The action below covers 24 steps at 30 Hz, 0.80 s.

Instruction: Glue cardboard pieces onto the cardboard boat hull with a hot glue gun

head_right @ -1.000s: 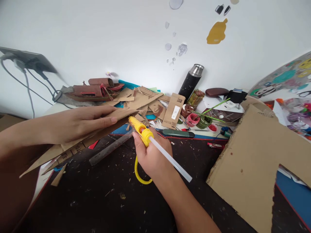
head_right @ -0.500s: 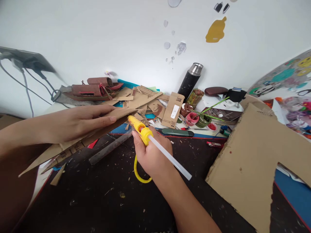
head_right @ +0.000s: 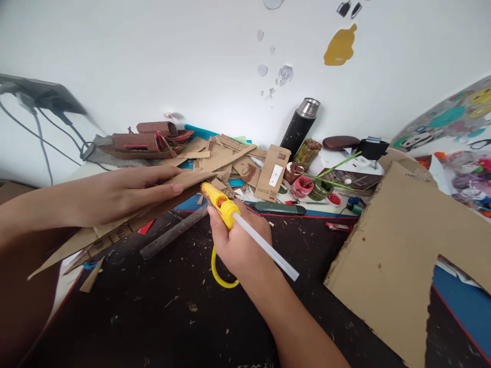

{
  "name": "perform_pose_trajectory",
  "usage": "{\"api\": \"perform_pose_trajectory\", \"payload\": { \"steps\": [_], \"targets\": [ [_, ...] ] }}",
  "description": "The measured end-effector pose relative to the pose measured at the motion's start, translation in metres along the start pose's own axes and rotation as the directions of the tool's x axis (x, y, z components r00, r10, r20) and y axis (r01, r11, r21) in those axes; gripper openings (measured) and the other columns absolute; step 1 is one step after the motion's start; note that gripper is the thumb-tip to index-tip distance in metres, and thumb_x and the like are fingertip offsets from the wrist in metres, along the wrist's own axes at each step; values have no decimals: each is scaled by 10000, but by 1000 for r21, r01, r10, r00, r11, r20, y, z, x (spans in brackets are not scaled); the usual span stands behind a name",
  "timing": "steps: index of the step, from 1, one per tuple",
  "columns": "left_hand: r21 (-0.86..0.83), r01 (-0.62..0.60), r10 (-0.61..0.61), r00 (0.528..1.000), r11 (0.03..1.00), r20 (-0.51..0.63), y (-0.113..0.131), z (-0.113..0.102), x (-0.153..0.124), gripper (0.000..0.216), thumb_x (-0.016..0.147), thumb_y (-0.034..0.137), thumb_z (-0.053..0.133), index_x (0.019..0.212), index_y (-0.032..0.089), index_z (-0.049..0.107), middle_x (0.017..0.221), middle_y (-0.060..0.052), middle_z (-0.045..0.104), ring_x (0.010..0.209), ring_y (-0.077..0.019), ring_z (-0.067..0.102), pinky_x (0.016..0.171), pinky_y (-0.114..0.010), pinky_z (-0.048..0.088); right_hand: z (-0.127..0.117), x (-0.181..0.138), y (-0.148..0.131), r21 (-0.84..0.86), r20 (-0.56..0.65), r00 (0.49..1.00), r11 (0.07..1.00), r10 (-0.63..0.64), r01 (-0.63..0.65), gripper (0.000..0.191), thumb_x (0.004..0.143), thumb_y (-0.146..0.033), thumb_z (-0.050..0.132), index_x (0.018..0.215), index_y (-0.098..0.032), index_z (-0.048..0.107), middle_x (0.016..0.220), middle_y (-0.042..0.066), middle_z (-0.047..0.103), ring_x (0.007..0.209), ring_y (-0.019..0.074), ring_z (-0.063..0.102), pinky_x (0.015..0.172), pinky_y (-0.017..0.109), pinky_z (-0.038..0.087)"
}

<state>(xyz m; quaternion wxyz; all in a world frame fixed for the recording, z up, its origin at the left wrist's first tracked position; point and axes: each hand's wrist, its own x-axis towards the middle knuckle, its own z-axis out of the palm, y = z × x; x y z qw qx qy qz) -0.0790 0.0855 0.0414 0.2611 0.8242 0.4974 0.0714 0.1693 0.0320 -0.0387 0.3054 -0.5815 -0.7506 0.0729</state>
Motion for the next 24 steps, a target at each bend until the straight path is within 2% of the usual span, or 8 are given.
{"api": "perform_pose_trajectory", "payload": {
  "steps": [1, 5, 8, 11, 16, 19, 24],
  "targets": [
    [-11, 13, -13, 1000, 1000, 22, 0, 0, 0, 598, 1058, 651, 415, 1448, 294, 694, 1553, -73, 678, 1390, -366, 641, 1151, -462, 529, 0, 0, 0, -1, 2, 1000, 1000, 1, -1, 413, 1086, -470, 512, 1002, -159, 769, 811, 118, 813, 774, 310, 803, 692, 352, 568],
    [-12, 46, -46, 999, 999, -8, 5, 1, -2, 687, 1046, 697, 399, 1504, 256, 660, 1594, -72, 644, 1462, -368, 586, 1199, -434, 491, 0, 0, 0, -3, 2, 1000, 1000, -8, 8, 421, 1086, -471, 509, 1004, -156, 775, 829, 127, 818, 792, 318, 806, 711, 364, 573],
    [9, 68, -67, 997, 998, -28, 11, 1, -6, 699, 1071, 641, 354, 1544, 201, 622, 1591, -62, 645, 1479, -340, 565, 1211, -403, 466, 0, 0, 0, -2, -6, 1000, 1000, -10, 10, 424, 1086, -469, 510, 1015, -150, 779, 826, 129, 818, 798, 327, 809, 716, 374, 578],
    [12, 52, -51, 998, 999, -34, 13, 1, -6, 674, 1069, 619, 362, 1529, 209, 635, 1585, -48, 651, 1466, -326, 579, 1202, -380, 474, 0, 0, -1, -3, -10, 1000, 1000, -9, 9, 427, 1086, -471, 510, 1008, -149, 779, 819, 127, 818, 773, 322, 806, 697, 370, 574],
    [-19, 20, -19, 1000, 1000, 18, 7, -1, -2, 671, 1066, 675, 382, 1413, 203, 711, 1501, -103, 710, 1394, -376, 637, 1155, -453, 536, 0, 0, 0, -28, -32, 999, 1000, -12, 11, 431, 1084, -484, 507, 961, -163, 769, 798, 120, 816, 697, 297, 788, 633, 347, 546],
    [-14, -9, 9, 1000, 1000, 6, 5, -1, -2, 627, 1075, 638, 397, 1422, 226, 717, 1520, -84, 700, 1421, -366, 619, 1171, -434, 521, 0, 0, 1, -36, -42, 999, 999, -18, 17, 438, 1088, -484, 501, 961, -162, 769, 801, 117, 818, 690, 295, 785, 619, 343, 531],
    [-29, 20, -20, 1000, 999, -10, 5, 0, -3, 613, 1064, 638, 407, 1420, 252, 723, 1460, -62, 737, 1404, -366, 634, 1144, -426, 543, 0, 0, 2, -52, -40, 999, 998, -33, 31, 436, 1093, -486, 499, 942, -170, 760, 781, 107, 810, 682, 284, 778, 610, 335, 508]
  ]
}}
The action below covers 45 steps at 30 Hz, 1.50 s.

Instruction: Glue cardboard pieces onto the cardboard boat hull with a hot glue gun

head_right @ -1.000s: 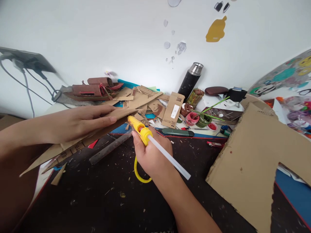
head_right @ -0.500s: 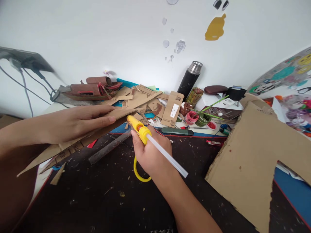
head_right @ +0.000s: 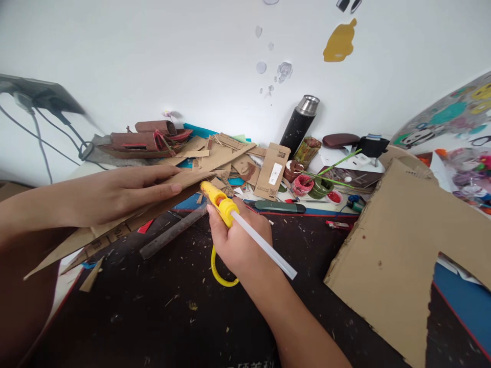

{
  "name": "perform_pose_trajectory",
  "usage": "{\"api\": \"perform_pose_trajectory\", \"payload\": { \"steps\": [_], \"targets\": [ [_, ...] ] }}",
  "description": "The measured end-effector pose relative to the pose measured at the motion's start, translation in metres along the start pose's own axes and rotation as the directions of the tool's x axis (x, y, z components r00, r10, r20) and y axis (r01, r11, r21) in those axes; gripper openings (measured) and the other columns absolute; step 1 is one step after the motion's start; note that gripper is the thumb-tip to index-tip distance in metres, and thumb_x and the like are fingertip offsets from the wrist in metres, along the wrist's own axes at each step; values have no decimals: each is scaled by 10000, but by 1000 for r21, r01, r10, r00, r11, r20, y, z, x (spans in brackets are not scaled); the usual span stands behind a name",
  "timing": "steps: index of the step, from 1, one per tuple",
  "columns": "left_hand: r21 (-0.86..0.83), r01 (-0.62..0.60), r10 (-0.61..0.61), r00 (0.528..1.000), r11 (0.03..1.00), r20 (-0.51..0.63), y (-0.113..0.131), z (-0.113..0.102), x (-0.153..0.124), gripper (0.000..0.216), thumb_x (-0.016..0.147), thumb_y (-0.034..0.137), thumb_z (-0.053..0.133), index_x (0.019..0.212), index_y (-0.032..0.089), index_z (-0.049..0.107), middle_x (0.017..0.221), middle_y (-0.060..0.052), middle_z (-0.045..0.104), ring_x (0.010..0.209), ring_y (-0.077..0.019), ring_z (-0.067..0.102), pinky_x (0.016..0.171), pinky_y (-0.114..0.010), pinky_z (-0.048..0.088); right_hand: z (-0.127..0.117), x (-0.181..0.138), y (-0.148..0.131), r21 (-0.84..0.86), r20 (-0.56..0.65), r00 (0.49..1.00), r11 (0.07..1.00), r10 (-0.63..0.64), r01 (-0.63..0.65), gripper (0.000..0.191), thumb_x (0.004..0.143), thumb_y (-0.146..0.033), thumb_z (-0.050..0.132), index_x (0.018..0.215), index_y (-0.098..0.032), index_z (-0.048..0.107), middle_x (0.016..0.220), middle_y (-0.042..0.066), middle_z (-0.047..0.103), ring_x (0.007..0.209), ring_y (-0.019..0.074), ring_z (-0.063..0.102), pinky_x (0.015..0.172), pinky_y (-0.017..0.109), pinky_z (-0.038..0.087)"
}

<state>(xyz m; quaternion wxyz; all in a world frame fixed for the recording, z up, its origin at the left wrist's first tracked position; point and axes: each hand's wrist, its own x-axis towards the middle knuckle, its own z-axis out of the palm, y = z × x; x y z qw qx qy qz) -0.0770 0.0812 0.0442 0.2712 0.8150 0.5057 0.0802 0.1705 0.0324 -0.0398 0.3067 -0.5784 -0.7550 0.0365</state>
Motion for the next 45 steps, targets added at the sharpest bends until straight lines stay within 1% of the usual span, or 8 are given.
{"api": "perform_pose_trajectory", "payload": {
  "steps": [7, 18, 23, 28, 32, 38, 41, 45],
  "targets": [
    [55, -20, 20, 1000, 998, 9, 5, -2, -3, 643, 1093, 591, 356, 1459, 184, 696, 1536, -90, 684, 1453, -381, 581, 1166, -442, 512, 0, 1, -1, -5, 3, 1000, 1000, 4, -4, 425, 1092, -477, 504, 945, -166, 755, 778, 104, 807, 699, 287, 781, 617, 334, 498],
    [40, -7, 8, 1000, 999, -18, -17, 3, 3, 624, 1031, 688, 461, 1494, 339, 689, 1559, -40, 676, 1478, -417, 563, 1200, -503, 499, 1, 0, 0, -1, 17, 1000, 1000, 15, -15, 433, 1090, -488, 501, 956, -169, 762, 763, 100, 800, 693, 284, 779, 613, 330, 509],
    [42, -44, 44, 999, 998, 21, -11, 2, 1, 612, 1070, 623, 401, 1434, 256, 729, 1604, -72, 636, 1485, -386, 561, 1221, -459, 468, 1, 1, 0, 3, 28, 999, 1000, 23, -23, 447, 1092, -492, 499, 981, -153, 768, 784, 115, 805, 705, 299, 782, 622, 346, 518],
    [32, -12, 11, 1000, 999, 24, 0, 0, -1, 607, 1077, 616, 387, 1423, 254, 730, 1523, -62, 701, 1451, -376, 597, 1177, -437, 515, 0, 1, -1, 8, 53, 998, 999, 41, -41, 453, 1093, -490, 488, 1012, -152, 777, 797, 120, 813, 709, 305, 786, 620, 352, 521],
    [38, 30, -31, 999, 999, 23, 8, -1, -3, 652, 1092, 618, 366, 1498, 205, 665, 1576, -65, 655, 1474, -377, 564, 1208, -444, 479, 0, 1, -1, -9, 51, 997, 998, 59, -59, 458, 1090, -505, 489, 1014, -159, 781, 780, 118, 810, 700, 302, 787, 617, 346, 519],
    [31, -42, 42, 999, 999, 7, -9, 1, 0, 575, 1086, 572, 416, 1457, 231, 693, 1551, -79, 675, 1459, -397, 582, 1193, -500, 496, 1, 1, -1, -1, 39, 997, 998, 67, -67, 462, 1091, -512, 489, 1029, -163, 785, 806, 118, 820, 719, 298, 794, 633, 340, 532],
    [39, -158, 156, 987, 987, 36, -20, 3, 3, 539, 1082, 531, 446, 1411, 197, 713, 1521, -120, 686, 1435, -401, 596, 1171, -527, 505, 1, 1, 0, 2, 41, 996, 997, 74, -75, 460, 1088, -511, 487, 1030, -165, 786, 806, 119, 819, 728, 304, 796, 641, 344, 541],
    [66, -155, 153, 987, 986, 37, -23, 2, 5, 538, 1101, 499, 417, 1423, 171, 695, 1557, -124, 649, 1443, -394, 584, 1188, -532, 479, 1, 1, 0, 14, 42, 997, 997, 72, -73, 469, 1091, -510, 476, 1044, -161, 785, 815, 126, 816, 747, 318, 801, 653, 360, 556]
  ]
}}
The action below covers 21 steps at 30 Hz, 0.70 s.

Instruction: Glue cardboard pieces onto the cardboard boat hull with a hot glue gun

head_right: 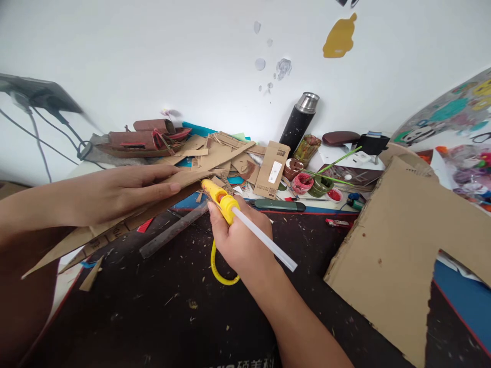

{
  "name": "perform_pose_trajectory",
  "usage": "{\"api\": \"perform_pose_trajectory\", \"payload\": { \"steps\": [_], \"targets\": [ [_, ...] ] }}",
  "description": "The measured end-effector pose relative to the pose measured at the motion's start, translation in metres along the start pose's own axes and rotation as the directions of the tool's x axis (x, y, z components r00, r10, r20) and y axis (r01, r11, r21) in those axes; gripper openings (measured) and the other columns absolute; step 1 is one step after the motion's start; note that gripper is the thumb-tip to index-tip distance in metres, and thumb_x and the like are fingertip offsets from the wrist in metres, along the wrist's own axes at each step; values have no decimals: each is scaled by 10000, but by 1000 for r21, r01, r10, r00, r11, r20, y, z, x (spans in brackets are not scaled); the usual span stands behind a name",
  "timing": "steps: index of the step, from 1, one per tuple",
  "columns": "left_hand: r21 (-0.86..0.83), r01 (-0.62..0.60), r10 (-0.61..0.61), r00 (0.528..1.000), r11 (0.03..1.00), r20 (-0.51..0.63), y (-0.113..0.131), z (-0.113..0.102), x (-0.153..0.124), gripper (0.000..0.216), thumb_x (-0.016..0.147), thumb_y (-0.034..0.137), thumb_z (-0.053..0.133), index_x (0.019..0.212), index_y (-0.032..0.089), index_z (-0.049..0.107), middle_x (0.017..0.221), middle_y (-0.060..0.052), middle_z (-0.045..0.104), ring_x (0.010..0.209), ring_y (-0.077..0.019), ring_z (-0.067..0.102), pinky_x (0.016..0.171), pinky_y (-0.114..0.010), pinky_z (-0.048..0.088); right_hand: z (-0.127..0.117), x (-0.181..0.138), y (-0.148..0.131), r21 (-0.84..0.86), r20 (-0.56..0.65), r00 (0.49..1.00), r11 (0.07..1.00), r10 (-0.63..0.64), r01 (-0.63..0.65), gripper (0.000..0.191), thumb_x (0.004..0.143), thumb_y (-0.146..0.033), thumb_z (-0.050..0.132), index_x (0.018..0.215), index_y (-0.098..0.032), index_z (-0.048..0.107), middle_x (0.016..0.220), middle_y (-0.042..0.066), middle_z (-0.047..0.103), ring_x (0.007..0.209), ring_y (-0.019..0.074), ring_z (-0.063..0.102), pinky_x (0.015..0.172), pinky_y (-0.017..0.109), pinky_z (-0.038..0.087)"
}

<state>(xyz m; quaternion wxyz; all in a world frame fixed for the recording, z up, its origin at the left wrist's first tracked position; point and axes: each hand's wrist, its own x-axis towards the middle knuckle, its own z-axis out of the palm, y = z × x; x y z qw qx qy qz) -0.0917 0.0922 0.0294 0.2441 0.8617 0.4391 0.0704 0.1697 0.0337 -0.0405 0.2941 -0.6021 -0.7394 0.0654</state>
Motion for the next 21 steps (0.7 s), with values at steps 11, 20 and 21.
{"api": "perform_pose_trajectory", "payload": {
  "steps": [11, 20, 21],
  "targets": [
    [-47, 108, -109, 994, 993, -27, 3, 1, -1, 603, 1107, 585, 429, 1536, 211, 627, 1563, -105, 659, 1433, -374, 603, 1179, -477, 509, -1, 1, 0, -49, -29, 999, 999, -22, 20, 466, 1094, -507, 469, 991, -178, 783, 766, 113, 807, 701, 311, 792, 591, 338, 506],
    [-39, 126, -128, 991, 991, -36, 5, 1, -2, 638, 1099, 618, 405, 1543, 221, 632, 1567, -112, 652, 1436, -389, 599, 1163, -493, 525, -2, 1, 2, -22, -32, 999, 1000, -12, 11, 437, 1089, -496, 496, 1036, -183, 796, 738, 104, 792, 690, 298, 782, 598, 326, 501],
    [-38, 127, -128, 991, 991, -30, 5, 0, -1, 648, 1093, 630, 405, 1543, 223, 632, 1563, -114, 653, 1431, -386, 604, 1163, -492, 525, -2, 1, 2, -14, -35, 999, 1000, -10, 9, 432, 1088, -490, 498, 1052, -182, 800, 733, 101, 790, 684, 297, 780, 598, 327, 500]
  ]
}}
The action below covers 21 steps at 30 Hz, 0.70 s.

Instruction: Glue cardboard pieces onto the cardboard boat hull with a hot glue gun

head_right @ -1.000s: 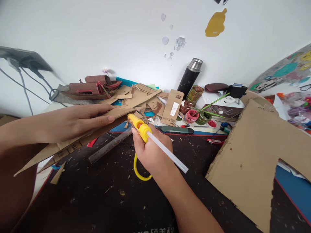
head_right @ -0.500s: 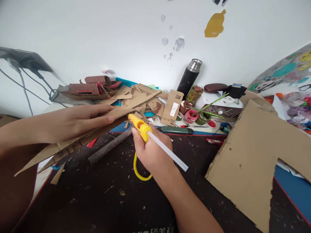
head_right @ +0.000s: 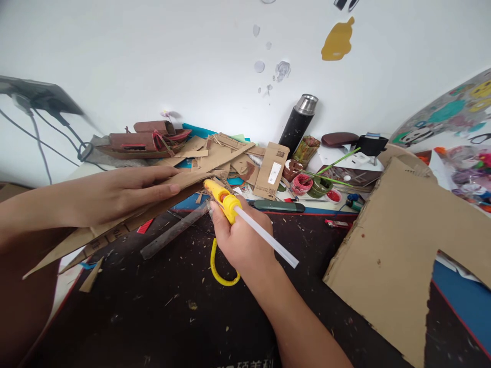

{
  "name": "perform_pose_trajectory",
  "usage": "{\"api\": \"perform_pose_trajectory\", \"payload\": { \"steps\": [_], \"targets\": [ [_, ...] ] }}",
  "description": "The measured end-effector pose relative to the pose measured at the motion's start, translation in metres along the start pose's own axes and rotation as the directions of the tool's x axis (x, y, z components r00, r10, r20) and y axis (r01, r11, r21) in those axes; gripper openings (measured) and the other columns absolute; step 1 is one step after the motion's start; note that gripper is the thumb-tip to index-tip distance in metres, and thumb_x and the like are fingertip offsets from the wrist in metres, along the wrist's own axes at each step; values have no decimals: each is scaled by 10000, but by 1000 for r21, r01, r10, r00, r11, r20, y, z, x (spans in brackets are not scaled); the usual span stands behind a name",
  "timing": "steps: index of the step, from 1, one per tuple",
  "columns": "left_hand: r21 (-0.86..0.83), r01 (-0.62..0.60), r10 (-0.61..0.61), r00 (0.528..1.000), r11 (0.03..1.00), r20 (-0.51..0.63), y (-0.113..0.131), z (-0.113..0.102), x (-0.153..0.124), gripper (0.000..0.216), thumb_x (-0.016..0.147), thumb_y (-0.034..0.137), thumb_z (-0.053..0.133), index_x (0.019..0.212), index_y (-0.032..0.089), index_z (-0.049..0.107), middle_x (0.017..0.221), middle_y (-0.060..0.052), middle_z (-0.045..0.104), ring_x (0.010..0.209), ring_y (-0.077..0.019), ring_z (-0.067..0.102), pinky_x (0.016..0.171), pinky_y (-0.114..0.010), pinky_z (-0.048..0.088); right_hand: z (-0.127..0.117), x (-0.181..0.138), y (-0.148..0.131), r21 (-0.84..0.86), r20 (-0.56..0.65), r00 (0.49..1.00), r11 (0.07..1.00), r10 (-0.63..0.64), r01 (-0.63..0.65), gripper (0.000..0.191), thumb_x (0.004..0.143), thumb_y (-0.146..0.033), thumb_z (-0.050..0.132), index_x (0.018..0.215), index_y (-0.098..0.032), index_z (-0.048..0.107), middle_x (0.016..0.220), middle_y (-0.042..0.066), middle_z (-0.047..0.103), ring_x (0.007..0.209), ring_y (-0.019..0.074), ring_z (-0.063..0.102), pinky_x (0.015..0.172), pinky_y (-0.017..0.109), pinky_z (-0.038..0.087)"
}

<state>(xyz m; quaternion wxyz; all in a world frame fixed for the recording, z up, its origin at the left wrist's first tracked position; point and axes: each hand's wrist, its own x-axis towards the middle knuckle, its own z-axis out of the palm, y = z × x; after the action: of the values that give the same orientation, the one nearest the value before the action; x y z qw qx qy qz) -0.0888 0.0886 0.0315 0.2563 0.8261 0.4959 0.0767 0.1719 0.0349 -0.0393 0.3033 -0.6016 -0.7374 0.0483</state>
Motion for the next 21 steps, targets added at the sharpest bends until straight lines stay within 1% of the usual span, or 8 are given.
{"api": "perform_pose_trajectory", "payload": {
  "steps": [4, 6, 9, 13, 17, 21],
  "targets": [
    [-18, -55, 55, 998, 998, 27, 1, -1, 1, 606, 1100, 612, 391, 1443, 222, 704, 1448, -99, 724, 1341, -351, 666, 1115, -451, 554, 0, 0, 0, 18, -2, 1000, 1000, 3, -3, 421, 1082, -478, 507, 1073, -183, 808, 709, 92, 777, 658, 290, 769, 596, 328, 499],
    [-15, -58, 58, 998, 998, 13, 1, -1, 1, 571, 1108, 582, 402, 1432, 221, 706, 1428, -93, 731, 1326, -345, 669, 1111, -452, 553, 0, 0, 1, 13, 1, 1000, 1000, 7, -7, 418, 1079, -483, 511, 1071, -188, 808, 697, 87, 771, 648, 289, 763, 592, 329, 497],
    [-14, -96, 96, 995, 995, 19, 1, 0, 0, 532, 1099, 555, 437, 1415, 229, 715, 1405, -93, 738, 1305, -342, 675, 1101, -449, 555, 1, 0, 2, 2, -7, 1000, 1000, 14, -14, 420, 1074, -494, 515, 1051, -192, 806, 719, 97, 782, 669, 298, 771, 593, 331, 499],
    [-35, -57, 57, 998, 998, 11, 3, 0, 0, 551, 1103, 554, 399, 1390, 208, 718, 1314, -101, 754, 1224, -323, 708, 1044, -421, 580, 1, 0, 3, 10, -13, 1000, 1000, 11, -11, 426, 1076, -487, 506, 1042, -186, 806, 784, 118, 811, 723, 311, 788, 611, 335, 514],
    [-47, -92, 93, 995, 995, 29, 4, -1, 2, 556, 1073, 592, 410, 1270, 214, 767, 1182, -99, 765, 1105, -298, 734, 948, -380, 609, 0, 1, 3, 25, -2, 1000, 1000, 20, -19, 424, 1078, -477, 499, 1079, -187, 809, 802, 114, 823, 735, 310, 793, 623, 339, 518],
    [-41, -88, 89, 996, 995, 19, 4, -1, 3, 536, 1083, 599, 417, 1263, 234, 767, 1124, -79, 774, 1025, -278, 744, 892, -362, 620, 0, 2, 3, 32, 8, 999, 999, 36, -36, 417, 1074, -465, 500, 1060, -180, 805, 839, 127, 834, 775, 325, 805, 646, 351, 526]
  ]
}}
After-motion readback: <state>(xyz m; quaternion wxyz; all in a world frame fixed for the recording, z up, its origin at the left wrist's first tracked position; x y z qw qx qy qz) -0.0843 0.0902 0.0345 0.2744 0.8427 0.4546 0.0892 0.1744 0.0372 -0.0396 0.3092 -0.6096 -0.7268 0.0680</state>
